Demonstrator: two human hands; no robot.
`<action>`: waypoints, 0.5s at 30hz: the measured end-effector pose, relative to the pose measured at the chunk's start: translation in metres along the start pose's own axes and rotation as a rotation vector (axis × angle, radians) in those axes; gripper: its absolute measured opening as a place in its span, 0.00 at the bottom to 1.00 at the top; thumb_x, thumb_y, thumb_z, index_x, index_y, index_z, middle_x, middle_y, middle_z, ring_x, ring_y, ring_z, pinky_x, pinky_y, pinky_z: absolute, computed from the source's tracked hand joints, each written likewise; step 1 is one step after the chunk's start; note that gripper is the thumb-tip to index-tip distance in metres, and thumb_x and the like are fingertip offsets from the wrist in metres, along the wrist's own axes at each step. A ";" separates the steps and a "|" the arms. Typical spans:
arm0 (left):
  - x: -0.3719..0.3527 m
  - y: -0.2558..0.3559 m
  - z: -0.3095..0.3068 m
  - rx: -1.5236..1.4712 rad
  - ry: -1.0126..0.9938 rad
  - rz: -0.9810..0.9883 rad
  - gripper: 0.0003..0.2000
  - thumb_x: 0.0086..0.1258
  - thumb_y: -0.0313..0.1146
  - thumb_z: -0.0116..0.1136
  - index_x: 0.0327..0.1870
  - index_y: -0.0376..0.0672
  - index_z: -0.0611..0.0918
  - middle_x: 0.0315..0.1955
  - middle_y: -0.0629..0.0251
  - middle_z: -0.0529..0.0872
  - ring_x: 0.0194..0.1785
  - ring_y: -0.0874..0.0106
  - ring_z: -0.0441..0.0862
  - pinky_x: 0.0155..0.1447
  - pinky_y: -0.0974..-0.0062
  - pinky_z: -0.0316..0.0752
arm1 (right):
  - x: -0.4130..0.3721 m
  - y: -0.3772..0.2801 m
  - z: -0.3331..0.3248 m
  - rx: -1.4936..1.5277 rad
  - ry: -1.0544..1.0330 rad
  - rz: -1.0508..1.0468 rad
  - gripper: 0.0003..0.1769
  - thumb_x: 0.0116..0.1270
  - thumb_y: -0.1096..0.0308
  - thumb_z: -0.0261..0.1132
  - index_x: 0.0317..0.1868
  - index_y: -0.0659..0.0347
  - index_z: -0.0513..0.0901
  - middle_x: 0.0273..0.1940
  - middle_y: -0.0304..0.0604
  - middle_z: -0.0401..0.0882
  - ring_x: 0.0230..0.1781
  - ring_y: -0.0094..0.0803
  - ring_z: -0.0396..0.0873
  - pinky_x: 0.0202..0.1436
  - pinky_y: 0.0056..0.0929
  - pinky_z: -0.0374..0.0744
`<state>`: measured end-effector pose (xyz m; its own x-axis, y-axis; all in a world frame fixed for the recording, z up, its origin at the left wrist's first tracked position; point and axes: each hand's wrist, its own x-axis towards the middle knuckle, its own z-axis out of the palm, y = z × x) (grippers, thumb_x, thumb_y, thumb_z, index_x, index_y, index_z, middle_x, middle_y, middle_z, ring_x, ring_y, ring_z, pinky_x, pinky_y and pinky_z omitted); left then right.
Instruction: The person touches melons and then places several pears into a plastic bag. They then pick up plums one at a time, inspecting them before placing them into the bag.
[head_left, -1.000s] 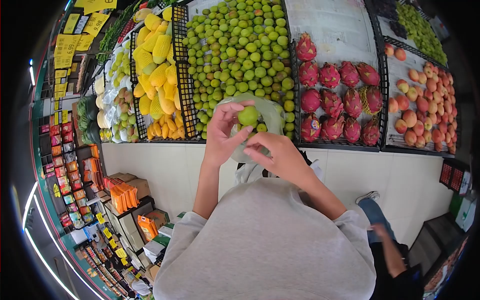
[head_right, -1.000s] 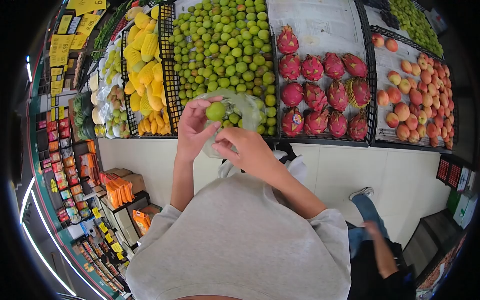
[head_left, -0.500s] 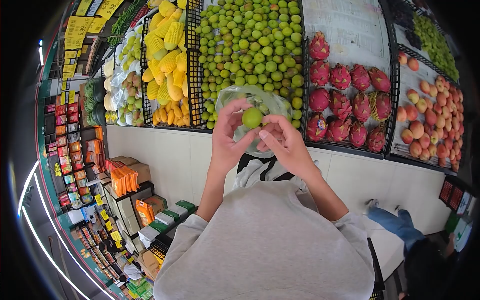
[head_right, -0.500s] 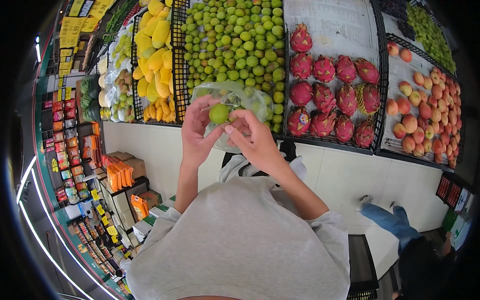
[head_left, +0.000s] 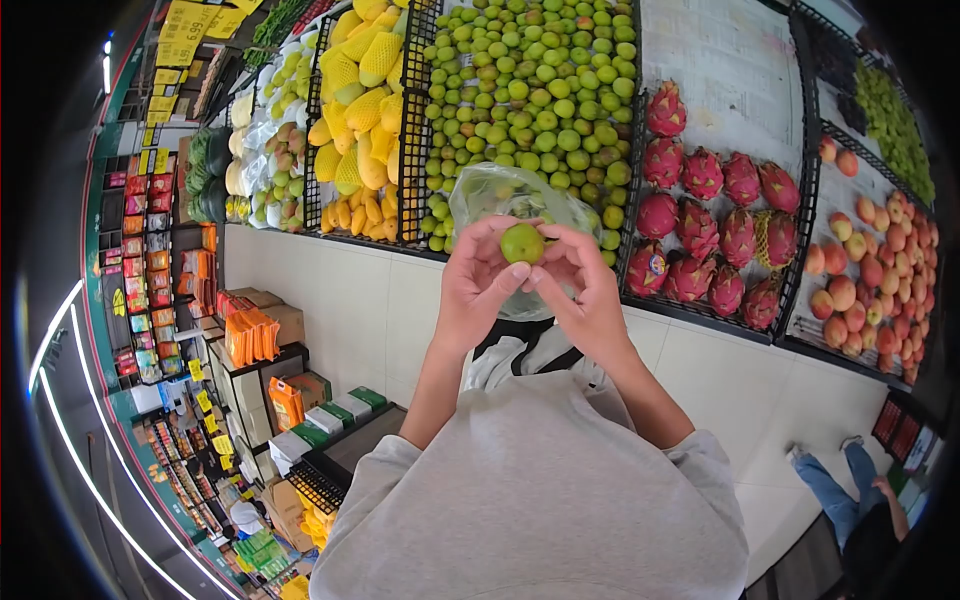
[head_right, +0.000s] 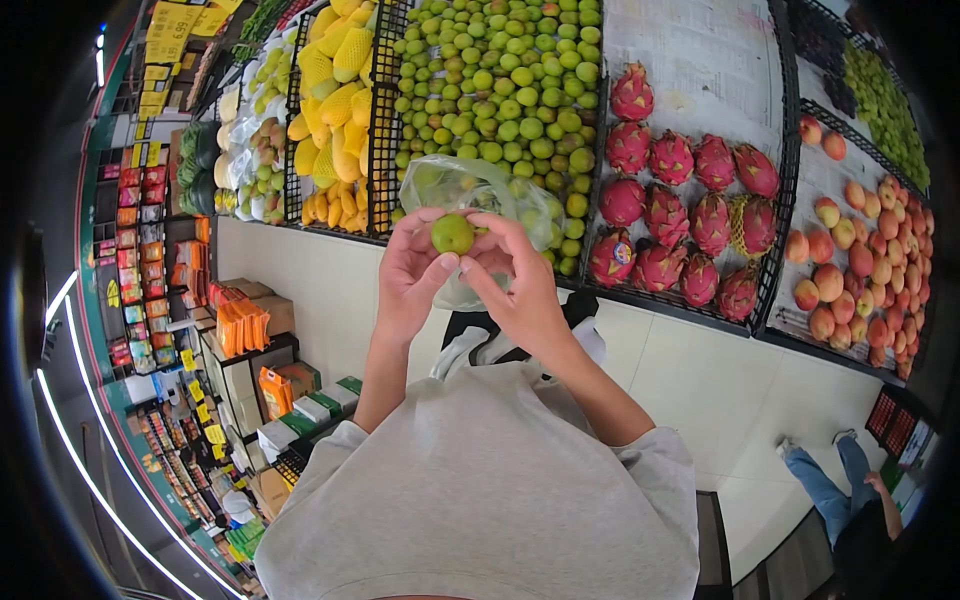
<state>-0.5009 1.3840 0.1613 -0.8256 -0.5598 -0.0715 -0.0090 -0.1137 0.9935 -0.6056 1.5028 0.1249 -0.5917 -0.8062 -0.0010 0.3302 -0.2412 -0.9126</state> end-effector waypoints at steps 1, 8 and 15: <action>-0.002 0.000 -0.001 0.002 0.008 -0.010 0.23 0.74 0.21 0.59 0.68 0.39 0.68 0.62 0.56 0.79 0.62 0.70 0.79 0.65 0.70 0.75 | 0.001 0.001 0.000 -0.049 -0.012 -0.013 0.26 0.69 0.76 0.67 0.66 0.62 0.71 0.44 0.46 0.83 0.41 0.30 0.86 0.48 0.29 0.82; -0.001 -0.006 -0.005 0.004 -0.013 -0.082 0.24 0.75 0.25 0.60 0.69 0.40 0.66 0.56 0.56 0.84 0.59 0.71 0.81 0.65 0.70 0.74 | 0.012 -0.005 0.000 -0.305 -0.045 -0.097 0.29 0.64 0.77 0.70 0.66 0.60 0.75 0.49 0.48 0.84 0.42 0.31 0.85 0.49 0.31 0.83; 0.015 0.000 -0.010 0.288 -0.084 0.043 0.27 0.69 0.28 0.68 0.65 0.39 0.69 0.51 0.58 0.87 0.55 0.71 0.83 0.62 0.70 0.74 | 0.020 0.004 -0.002 -0.251 -0.022 -0.111 0.29 0.64 0.79 0.71 0.65 0.60 0.75 0.46 0.45 0.84 0.42 0.31 0.85 0.47 0.29 0.84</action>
<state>-0.5073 1.3674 0.1596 -0.8723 -0.4878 -0.0337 -0.1232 0.1527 0.9806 -0.6175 1.4867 0.1206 -0.5972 -0.7944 0.1112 0.0701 -0.1898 -0.9793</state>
